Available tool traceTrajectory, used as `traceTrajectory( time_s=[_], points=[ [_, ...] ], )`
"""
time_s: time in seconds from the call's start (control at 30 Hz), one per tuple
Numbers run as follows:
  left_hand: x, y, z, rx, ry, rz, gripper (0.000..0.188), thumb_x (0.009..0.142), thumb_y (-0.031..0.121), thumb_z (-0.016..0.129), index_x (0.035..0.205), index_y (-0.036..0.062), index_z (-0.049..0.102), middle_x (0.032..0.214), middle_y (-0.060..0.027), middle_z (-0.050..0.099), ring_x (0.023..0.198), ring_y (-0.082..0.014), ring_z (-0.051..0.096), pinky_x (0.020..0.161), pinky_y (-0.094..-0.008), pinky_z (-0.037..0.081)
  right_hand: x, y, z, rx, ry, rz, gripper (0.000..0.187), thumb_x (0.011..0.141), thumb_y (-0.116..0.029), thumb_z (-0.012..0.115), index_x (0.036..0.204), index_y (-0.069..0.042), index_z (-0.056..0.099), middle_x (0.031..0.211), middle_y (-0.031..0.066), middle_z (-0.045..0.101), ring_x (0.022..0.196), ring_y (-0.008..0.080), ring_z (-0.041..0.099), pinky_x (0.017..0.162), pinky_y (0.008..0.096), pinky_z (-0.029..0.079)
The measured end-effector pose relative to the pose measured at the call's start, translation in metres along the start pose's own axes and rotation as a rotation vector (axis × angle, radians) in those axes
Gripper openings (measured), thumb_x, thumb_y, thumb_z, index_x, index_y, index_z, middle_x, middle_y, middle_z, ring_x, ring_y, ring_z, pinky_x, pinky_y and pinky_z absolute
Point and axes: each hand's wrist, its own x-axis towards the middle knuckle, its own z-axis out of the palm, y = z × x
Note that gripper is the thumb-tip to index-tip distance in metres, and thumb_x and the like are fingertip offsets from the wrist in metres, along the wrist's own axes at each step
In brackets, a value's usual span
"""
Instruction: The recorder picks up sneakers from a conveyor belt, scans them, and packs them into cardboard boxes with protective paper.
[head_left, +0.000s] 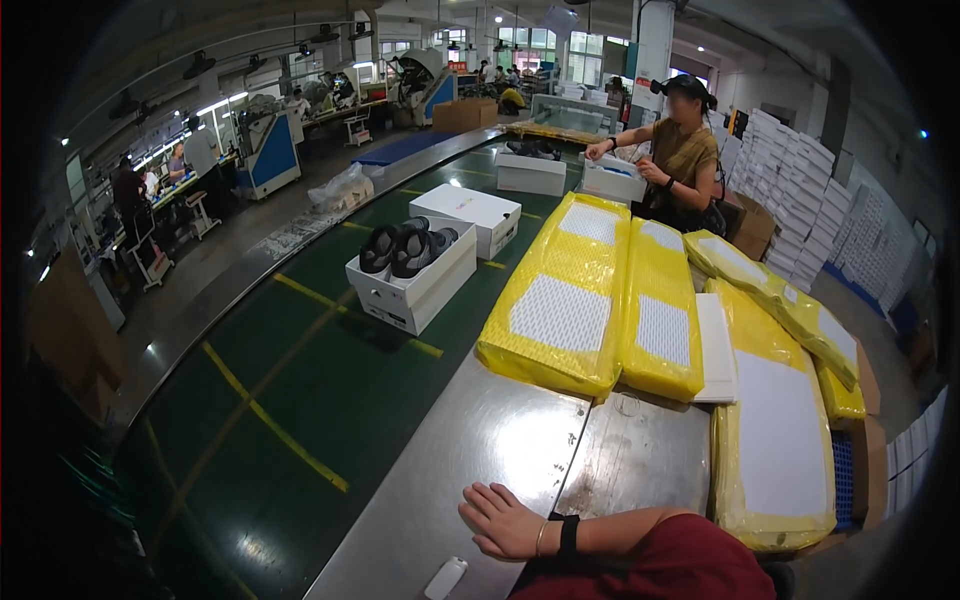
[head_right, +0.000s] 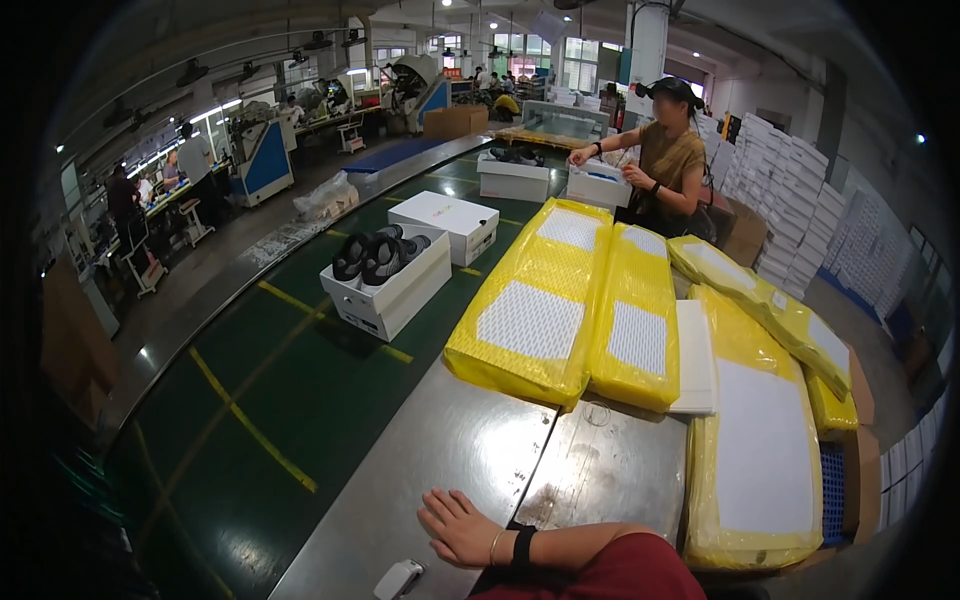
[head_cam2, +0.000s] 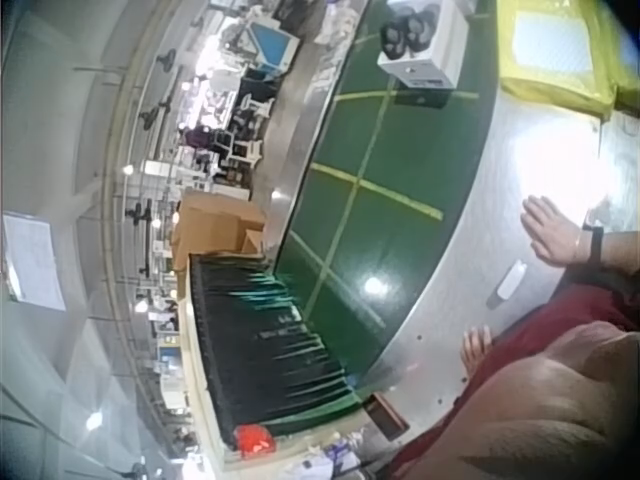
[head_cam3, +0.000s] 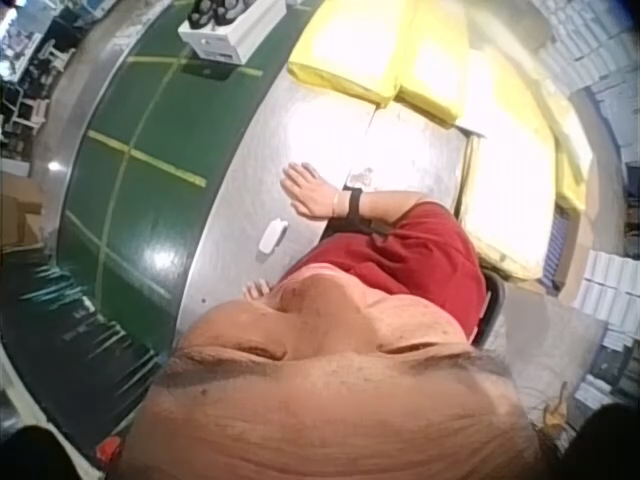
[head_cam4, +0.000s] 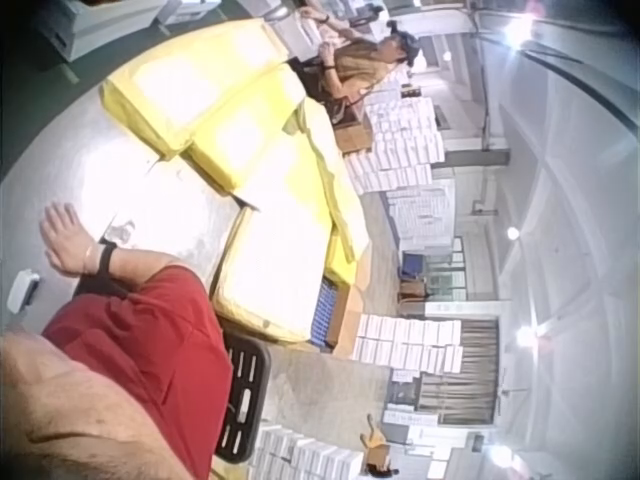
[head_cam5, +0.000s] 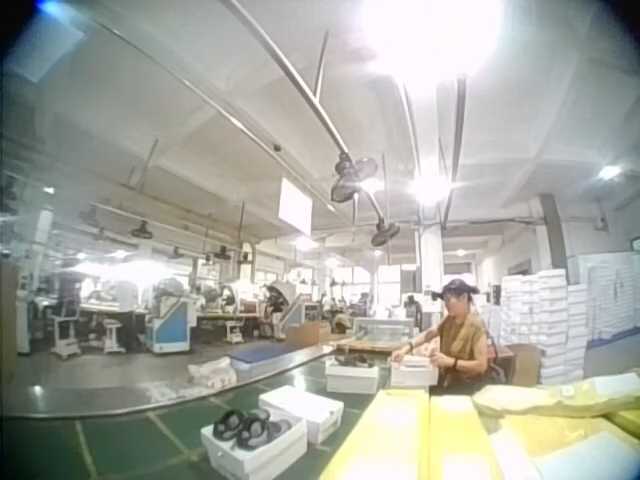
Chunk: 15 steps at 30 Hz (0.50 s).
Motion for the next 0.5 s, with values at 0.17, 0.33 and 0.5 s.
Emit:
traceTrajectory(
  time_s=[0.17,0.33,0.5],
  points=[
    [0.004,0.008,-0.007,0.025,-0.057,-0.063,0.044,0.092,0.042,0.034,0.112,0.0141,0.062,0.113,-0.02,0.057,0.103,-0.0428,0.054,0.082,-0.0567,0.044,-0.001,0.0,0.0,0.001,-0.002,-0.002,0.054,0.085,-0.028,0.046,0.128,0.004,0.035,0.134,0.0276,0.032,0.128,0.0408,0.028,0.105,0.0505,0.02],
    [0.013,0.007,-0.006,0.084,0.023,0.014,0.044,0.093,0.04,0.034,0.109,0.0116,0.063,0.106,-0.0205,0.06,0.098,-0.041,0.058,0.08,-0.0532,0.047,-0.001,0.003,0.005,0.009,-0.007,0.004,0.055,0.085,-0.028,0.046,0.129,0.004,0.034,0.134,0.0279,0.031,0.128,0.0408,0.027,0.105,0.0504,0.02],
    [0.017,0.006,-0.004,0.115,0.083,0.056,0.043,0.094,0.037,0.035,0.104,0.0086,0.065,0.101,-0.0201,0.061,0.094,-0.0392,0.06,0.076,-0.0498,0.05,0.0,0.003,0.008,0.019,-0.003,0.005,0.054,0.085,-0.028,0.046,0.128,0.004,0.035,0.134,0.028,0.031,0.128,0.0404,0.027,0.105,0.0502,0.02]
  ],
)
